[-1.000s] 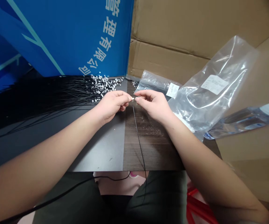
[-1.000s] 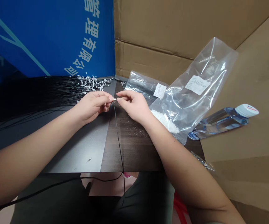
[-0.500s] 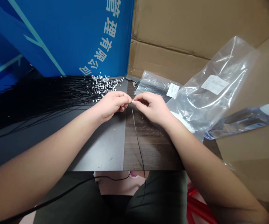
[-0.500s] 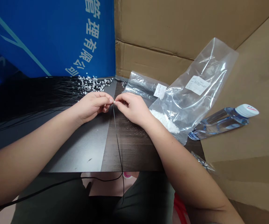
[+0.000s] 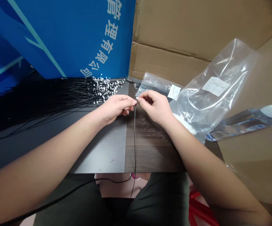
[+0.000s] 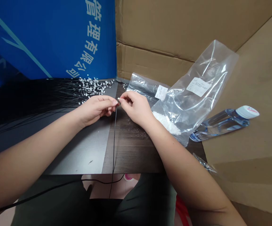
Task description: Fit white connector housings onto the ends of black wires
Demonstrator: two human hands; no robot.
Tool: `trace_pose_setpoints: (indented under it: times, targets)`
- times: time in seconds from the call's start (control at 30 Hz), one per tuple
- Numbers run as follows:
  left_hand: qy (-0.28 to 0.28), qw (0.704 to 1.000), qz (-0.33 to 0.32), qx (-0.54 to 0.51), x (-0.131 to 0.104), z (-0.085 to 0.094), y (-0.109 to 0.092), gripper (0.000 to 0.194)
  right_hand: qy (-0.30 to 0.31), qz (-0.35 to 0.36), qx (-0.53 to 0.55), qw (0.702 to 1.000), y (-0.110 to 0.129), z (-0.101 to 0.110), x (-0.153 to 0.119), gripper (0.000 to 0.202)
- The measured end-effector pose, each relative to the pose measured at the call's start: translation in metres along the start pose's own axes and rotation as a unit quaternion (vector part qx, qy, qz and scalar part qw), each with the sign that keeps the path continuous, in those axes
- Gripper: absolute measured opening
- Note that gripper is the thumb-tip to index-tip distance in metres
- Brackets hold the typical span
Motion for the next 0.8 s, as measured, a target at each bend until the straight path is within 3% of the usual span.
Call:
trace_pose_setpoints:
  times: [0.23, 0.37, 0.57, 0.8]
  targets:
    - [-0.003, 1.0, -0.016, 0.005, 0.001, 0.0, -0.001, 0.014, 0.008, -0.009, 0.018, 1.0, 0.003, -0.003, -0.002, 0.012]
    - [-0.01, 0.999, -0.032, 0.028, 0.001, 0.002, -0.004, 0.013, 0.013, -0.035, 0.096, 0.995, -0.003, -0.003, 0.0, 0.013]
    - [0.001, 0.994, -0.052, 0.097, -0.001, 0.001, -0.01, 0.015, 0.07, -0.111, 0.195, 0.972, -0.017, -0.005, 0.004, 0.023]
    - [0.019, 0.987, -0.057, 0.15, -0.003, -0.002, -0.013, 0.019, 0.111, -0.098, 0.193, 0.97, -0.011, -0.003, 0.002, 0.016]
Point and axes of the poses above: each hand's wrist, its own x-axis towards the middle knuckle, its own z-axis out of the back of the hand, y = z × x, the point moved 6 cm from there along x, towards the middle knuckle, and after that the axes turned 7 degrees about y, right-handed, at the moved point
